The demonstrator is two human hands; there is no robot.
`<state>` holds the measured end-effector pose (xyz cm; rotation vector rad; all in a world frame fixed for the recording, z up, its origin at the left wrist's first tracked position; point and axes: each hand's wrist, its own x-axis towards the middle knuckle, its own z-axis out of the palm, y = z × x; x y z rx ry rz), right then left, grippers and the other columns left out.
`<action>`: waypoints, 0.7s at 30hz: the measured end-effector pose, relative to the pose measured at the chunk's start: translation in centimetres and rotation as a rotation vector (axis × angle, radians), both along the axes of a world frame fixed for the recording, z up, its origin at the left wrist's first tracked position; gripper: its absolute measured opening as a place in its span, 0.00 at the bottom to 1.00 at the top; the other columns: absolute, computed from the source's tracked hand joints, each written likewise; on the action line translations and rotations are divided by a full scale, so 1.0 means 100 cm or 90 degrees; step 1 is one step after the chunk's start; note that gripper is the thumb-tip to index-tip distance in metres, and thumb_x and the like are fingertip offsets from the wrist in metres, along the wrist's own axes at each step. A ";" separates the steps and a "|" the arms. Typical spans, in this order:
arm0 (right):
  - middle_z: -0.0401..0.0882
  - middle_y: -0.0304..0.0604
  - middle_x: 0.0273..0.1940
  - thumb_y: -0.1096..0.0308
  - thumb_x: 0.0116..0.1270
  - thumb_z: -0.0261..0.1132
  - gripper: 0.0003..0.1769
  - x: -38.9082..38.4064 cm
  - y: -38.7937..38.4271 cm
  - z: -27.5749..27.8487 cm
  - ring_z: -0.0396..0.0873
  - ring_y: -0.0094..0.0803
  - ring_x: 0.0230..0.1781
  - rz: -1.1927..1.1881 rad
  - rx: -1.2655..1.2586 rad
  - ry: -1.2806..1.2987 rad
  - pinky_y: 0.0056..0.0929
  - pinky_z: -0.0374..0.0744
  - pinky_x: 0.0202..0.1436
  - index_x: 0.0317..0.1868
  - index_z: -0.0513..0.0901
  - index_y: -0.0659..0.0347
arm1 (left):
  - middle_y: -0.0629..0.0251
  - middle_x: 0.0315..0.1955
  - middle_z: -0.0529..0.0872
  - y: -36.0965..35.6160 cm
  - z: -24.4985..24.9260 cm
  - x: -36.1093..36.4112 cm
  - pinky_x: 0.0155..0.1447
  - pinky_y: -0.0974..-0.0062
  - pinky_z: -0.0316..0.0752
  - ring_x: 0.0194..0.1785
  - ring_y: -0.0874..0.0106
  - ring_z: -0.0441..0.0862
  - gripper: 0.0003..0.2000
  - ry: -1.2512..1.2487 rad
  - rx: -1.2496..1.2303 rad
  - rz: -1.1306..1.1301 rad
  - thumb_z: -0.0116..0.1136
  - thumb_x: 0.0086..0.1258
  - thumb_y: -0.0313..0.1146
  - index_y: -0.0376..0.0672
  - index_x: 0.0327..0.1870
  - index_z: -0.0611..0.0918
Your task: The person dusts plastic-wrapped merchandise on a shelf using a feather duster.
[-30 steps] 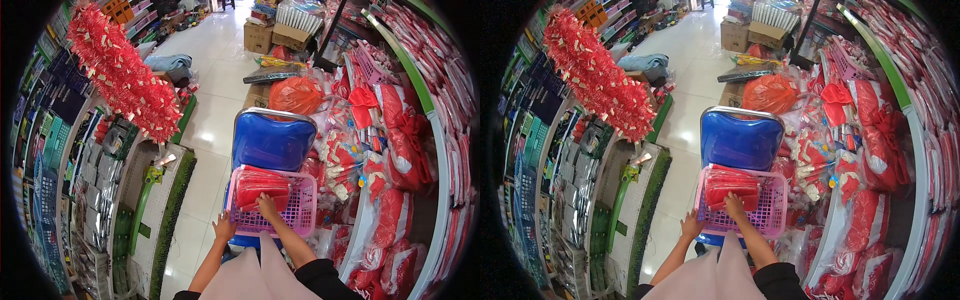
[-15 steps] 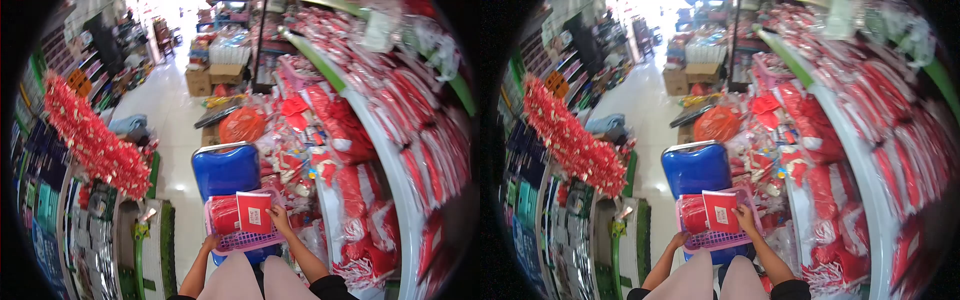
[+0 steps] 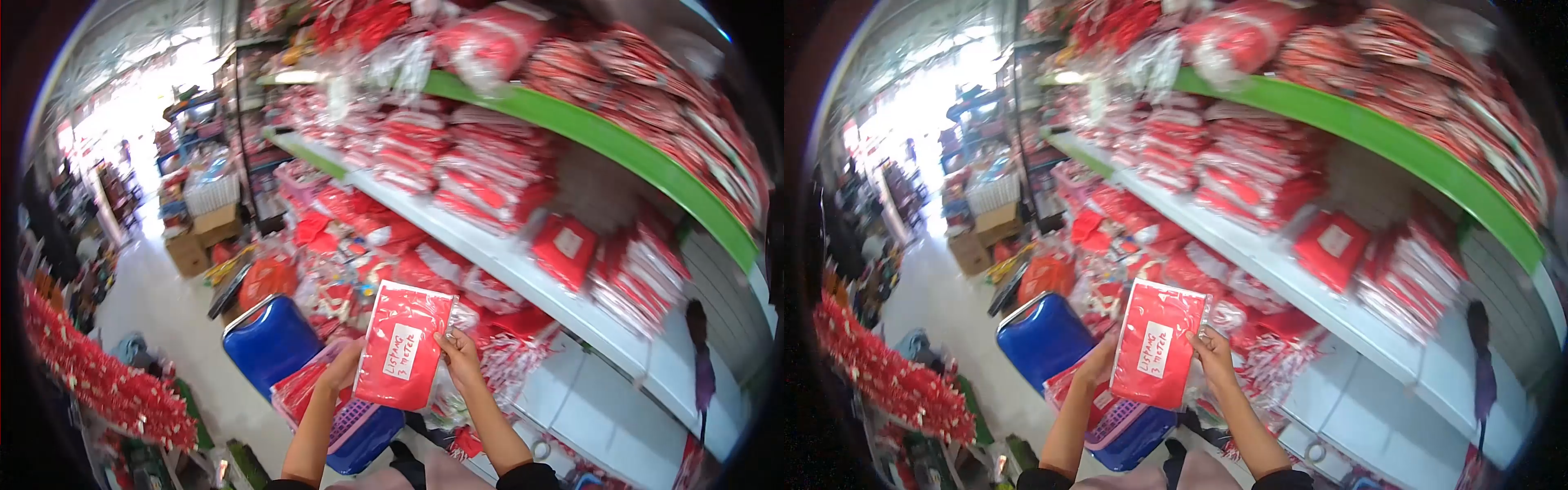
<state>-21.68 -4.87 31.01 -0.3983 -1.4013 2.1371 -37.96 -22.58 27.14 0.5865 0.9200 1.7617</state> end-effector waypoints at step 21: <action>0.77 0.32 0.31 0.70 0.66 0.60 0.07 0.393 0.030 0.149 0.70 0.16 0.30 -0.597 0.326 -0.025 0.19 0.70 0.35 0.42 0.78 0.64 | 0.60 0.54 0.77 0.210 0.178 0.339 0.58 0.73 0.72 0.55 0.73 0.76 0.23 0.163 0.048 -0.382 0.57 0.68 0.36 0.36 0.60 0.69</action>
